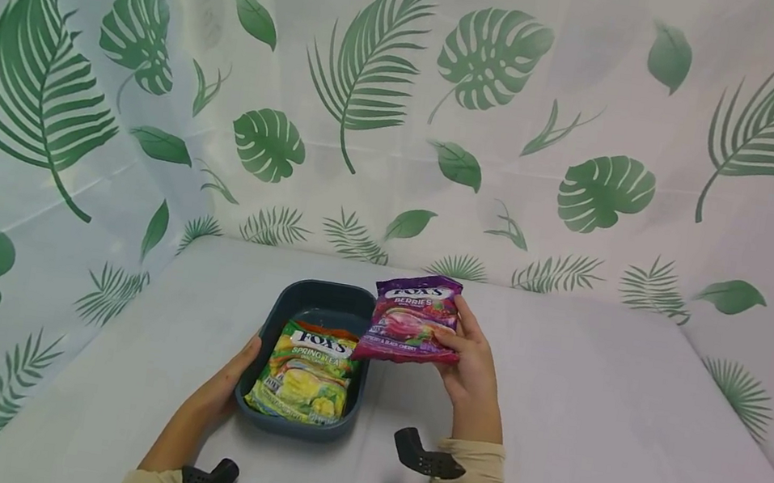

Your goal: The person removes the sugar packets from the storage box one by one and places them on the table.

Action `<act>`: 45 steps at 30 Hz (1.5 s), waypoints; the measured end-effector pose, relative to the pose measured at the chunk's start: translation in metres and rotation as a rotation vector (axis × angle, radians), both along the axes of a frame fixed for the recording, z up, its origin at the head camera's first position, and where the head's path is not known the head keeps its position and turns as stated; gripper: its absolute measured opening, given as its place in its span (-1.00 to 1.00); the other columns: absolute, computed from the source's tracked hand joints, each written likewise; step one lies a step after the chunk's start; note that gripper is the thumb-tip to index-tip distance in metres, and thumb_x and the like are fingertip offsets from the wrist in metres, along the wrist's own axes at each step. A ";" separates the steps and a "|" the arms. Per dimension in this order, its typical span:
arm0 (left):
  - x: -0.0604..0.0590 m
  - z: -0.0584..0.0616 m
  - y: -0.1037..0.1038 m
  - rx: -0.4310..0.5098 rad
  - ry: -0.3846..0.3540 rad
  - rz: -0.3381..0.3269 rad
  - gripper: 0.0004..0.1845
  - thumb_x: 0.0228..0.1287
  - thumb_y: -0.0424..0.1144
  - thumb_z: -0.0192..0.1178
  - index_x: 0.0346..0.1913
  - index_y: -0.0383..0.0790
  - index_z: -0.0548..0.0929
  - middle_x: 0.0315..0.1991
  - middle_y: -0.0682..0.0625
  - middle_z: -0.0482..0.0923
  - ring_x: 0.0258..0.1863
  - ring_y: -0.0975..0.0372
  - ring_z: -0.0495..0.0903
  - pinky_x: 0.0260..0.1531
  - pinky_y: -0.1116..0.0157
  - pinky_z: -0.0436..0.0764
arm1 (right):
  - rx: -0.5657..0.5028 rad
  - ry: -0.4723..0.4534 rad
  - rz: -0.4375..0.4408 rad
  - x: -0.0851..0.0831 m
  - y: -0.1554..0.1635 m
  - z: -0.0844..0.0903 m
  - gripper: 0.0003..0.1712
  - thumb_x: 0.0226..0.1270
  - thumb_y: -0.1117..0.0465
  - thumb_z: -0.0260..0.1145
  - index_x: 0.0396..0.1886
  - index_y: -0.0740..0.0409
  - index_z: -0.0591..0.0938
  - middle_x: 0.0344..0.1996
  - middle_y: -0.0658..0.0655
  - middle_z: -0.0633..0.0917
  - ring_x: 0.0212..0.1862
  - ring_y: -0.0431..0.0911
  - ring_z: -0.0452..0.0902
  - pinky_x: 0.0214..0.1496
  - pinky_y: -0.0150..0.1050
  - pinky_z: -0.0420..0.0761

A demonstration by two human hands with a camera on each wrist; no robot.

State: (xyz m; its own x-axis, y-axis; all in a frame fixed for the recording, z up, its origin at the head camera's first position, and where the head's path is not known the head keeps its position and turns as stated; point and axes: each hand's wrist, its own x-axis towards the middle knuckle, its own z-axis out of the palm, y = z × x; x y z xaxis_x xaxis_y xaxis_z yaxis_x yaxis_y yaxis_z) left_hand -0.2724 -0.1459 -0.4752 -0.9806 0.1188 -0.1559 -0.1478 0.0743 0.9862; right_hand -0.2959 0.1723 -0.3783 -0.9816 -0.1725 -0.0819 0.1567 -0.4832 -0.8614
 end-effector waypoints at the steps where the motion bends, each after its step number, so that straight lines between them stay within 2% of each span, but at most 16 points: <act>1: 0.000 0.000 0.000 -0.001 0.004 -0.002 -0.27 0.33 0.26 -0.36 0.45 0.05 -0.22 0.48 -0.02 -0.35 0.44 0.04 -0.44 0.27 -0.18 -0.40 | 0.002 -0.007 -0.003 -0.001 0.002 -0.001 -0.18 0.31 0.52 -0.11 0.45 -0.13 -0.10 0.46 0.05 -0.15 -0.03 -0.24 0.40 -0.14 -0.41 0.59; 10: -0.001 0.000 0.000 0.006 0.033 -0.004 -0.30 0.35 0.23 -0.35 0.45 0.07 -0.20 0.48 0.04 -0.34 0.44 0.09 -0.44 0.27 -0.18 -0.41 | 0.023 -0.062 -0.011 -0.006 0.016 -0.009 -0.15 0.31 0.50 -0.06 0.45 -0.18 -0.11 0.46 0.03 -0.19 -0.09 -0.28 0.44 -0.18 -0.41 0.59; 15: 0.000 0.001 0.000 0.013 0.009 0.000 -0.27 0.33 0.26 -0.34 0.45 0.05 -0.21 0.48 0.01 -0.34 0.44 0.07 -0.44 0.28 -0.16 -0.40 | 0.057 -0.070 0.000 -0.010 0.020 -0.017 -0.14 0.31 0.50 -0.05 0.45 -0.17 -0.13 0.46 0.03 -0.20 -0.02 -0.24 0.34 -0.16 -0.43 0.57; 21: 0.003 0.001 -0.001 0.011 -0.013 0.002 -0.26 0.34 0.25 -0.33 0.45 0.03 -0.24 0.47 -0.03 -0.36 0.44 0.03 -0.43 0.28 -0.18 -0.38 | 0.085 -0.096 0.005 -0.012 0.023 -0.027 -0.15 0.32 0.50 -0.08 0.45 -0.18 -0.14 0.46 0.01 -0.20 0.00 -0.25 0.31 -0.15 -0.45 0.55; 27: 0.001 0.000 0.000 0.024 0.025 -0.003 -0.29 0.35 0.23 -0.31 0.45 0.08 -0.20 0.48 0.04 -0.32 0.45 0.09 -0.42 0.29 -0.16 -0.38 | 0.138 -0.086 0.017 -0.015 0.022 -0.034 -0.16 0.32 0.50 -0.09 0.45 -0.15 -0.14 0.46 0.05 -0.19 0.05 -0.22 0.26 -0.14 -0.45 0.54; 34: 0.000 -0.001 0.001 0.013 0.023 0.002 -0.27 0.33 0.25 -0.30 0.45 0.05 -0.20 0.48 0.00 -0.32 0.44 0.06 -0.42 0.28 -0.19 -0.38 | 0.191 -0.088 0.024 -0.018 0.021 -0.042 -0.16 0.30 0.51 -0.10 0.45 -0.11 -0.15 0.46 0.07 -0.18 -0.09 -0.29 0.36 -0.19 -0.44 0.54; 45: 0.000 0.000 0.001 0.010 0.020 0.009 -0.26 0.34 0.23 -0.29 0.45 0.03 -0.21 0.48 -0.02 -0.33 0.44 0.03 -0.42 0.28 -0.18 -0.38 | 0.251 -0.110 0.007 -0.023 0.028 -0.053 -0.20 0.32 0.46 -0.09 0.45 -0.14 -0.10 0.46 0.03 -0.18 -0.11 -0.29 0.38 -0.18 -0.41 0.55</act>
State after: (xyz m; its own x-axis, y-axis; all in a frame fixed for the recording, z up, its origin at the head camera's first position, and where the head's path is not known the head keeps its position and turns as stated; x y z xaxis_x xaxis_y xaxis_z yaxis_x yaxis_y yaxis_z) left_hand -0.2728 -0.1452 -0.4755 -0.9846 0.1111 -0.1351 -0.1287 0.0630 0.9897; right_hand -0.3186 0.2002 -0.4313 -0.9634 -0.1402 -0.2285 0.2582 -0.2556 -0.9317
